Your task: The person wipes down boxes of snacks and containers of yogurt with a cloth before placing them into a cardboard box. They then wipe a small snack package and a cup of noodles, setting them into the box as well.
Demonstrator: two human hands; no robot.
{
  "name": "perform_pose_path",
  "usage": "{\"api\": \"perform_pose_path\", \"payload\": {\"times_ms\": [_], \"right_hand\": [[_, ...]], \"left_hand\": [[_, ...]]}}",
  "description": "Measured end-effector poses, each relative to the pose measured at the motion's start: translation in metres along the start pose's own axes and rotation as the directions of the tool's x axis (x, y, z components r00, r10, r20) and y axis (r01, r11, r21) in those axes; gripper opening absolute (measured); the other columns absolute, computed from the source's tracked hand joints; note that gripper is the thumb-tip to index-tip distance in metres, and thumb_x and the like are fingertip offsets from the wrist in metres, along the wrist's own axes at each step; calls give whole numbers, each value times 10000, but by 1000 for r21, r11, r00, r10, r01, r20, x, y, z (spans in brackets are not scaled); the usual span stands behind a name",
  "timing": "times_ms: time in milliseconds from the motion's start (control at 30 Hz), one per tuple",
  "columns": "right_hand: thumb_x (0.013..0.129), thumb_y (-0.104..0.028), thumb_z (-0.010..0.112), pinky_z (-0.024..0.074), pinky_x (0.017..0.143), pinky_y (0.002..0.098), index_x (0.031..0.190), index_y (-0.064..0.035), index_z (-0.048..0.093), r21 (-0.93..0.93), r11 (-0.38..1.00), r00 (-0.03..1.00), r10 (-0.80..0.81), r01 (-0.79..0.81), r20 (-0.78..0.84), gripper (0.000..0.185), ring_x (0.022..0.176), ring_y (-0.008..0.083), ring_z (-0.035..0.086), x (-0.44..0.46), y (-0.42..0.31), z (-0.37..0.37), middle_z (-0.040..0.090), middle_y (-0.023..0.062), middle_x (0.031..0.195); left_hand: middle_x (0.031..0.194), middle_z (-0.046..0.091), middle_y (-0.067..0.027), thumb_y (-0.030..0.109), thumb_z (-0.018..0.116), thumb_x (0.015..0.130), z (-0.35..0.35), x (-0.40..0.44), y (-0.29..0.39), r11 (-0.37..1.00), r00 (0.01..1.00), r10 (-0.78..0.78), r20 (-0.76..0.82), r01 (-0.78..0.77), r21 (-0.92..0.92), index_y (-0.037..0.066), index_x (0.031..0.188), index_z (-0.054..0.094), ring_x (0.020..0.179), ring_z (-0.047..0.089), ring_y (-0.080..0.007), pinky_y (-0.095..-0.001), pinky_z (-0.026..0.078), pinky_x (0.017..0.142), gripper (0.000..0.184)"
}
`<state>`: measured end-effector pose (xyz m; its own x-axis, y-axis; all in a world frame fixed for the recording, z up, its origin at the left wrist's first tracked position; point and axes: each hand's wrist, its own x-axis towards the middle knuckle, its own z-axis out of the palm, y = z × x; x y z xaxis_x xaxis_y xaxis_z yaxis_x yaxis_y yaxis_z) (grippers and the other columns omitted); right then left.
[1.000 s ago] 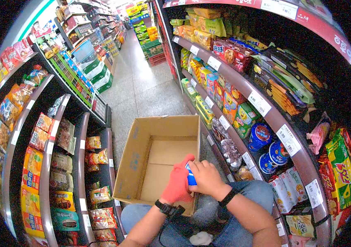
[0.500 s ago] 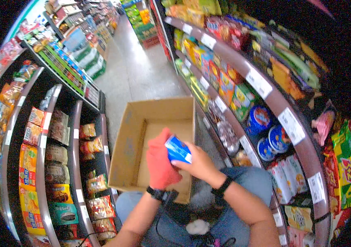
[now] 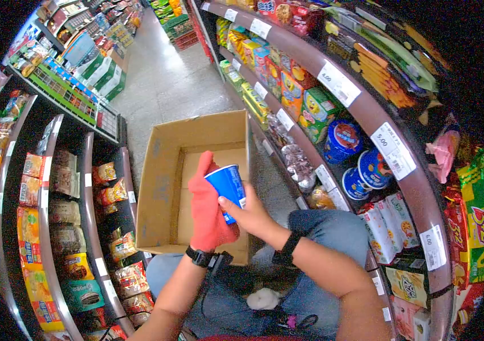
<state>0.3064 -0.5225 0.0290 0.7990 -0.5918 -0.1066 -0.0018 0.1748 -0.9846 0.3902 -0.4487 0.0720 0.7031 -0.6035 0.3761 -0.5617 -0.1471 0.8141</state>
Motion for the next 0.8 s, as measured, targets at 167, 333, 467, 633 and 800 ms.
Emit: {"api": "perform_pose_path", "payload": {"times_ms": [167, 333, 467, 633, 800], "right_hand": [[945, -416, 643, 478, 944, 444, 1404, 29, 342, -482, 786, 874, -479, 386, -81, 706, 1098, 374, 600, 20, -4, -14, 564, 248, 1225], [899, -339, 690, 494, 891, 488, 1474, -30, 336, -633, 707, 932, -356, 314, 65, 743, 1062, 427, 575, 11, -19, -12, 552, 234, 1184], [731, -241, 775, 520, 860, 453, 1488, -44, 335, -884, 364, 930, -322, 292, 175, 898, 979, 356, 598, -3, -20, -3, 544, 177, 1099], [730, -304, 777, 548, 799, 436, 1464, -8, 348, -897, 339, 947, -248, 283, 205, 901, 971, 373, 609, -8, -23, 0, 537, 195, 1036], [749, -375, 767, 548, 806, 461, 1436, 2, 353, -868, 413, 945, -284, 275, 165, 886, 941, 409, 632, -12, -21, 5, 556, 234, 1069]], "left_hand": [[1085, 570, -19, 268, 470, 1052, 37, -31, -30, 803, 941, -262, 215, 336, -493, 109, 1244, 432, 961, 567, -144, -354, 508, 794, 251], [1046, 574, -20, 297, 446, 1057, 39, -52, -48, 564, 849, -448, 281, 512, -648, 114, 1219, 439, 929, 581, -149, -348, 512, 775, 244], [1028, 571, -22, 329, 443, 1054, 6, -45, -47, 429, 797, -541, 268, 536, -727, 115, 1196, 446, 911, 586, -152, -339, 516, 762, 257], [1006, 567, -24, 369, 440, 1050, -7, -36, -48, 323, 769, -582, 263, 516, -793, 117, 1167, 455, 888, 593, -154, -329, 521, 746, 278], [983, 562, -27, 409, 436, 1046, -5, -22, -42, 263, 772, -557, 305, 513, -817, 118, 1137, 463, 866, 599, -157, -318, 526, 730, 306]]}}
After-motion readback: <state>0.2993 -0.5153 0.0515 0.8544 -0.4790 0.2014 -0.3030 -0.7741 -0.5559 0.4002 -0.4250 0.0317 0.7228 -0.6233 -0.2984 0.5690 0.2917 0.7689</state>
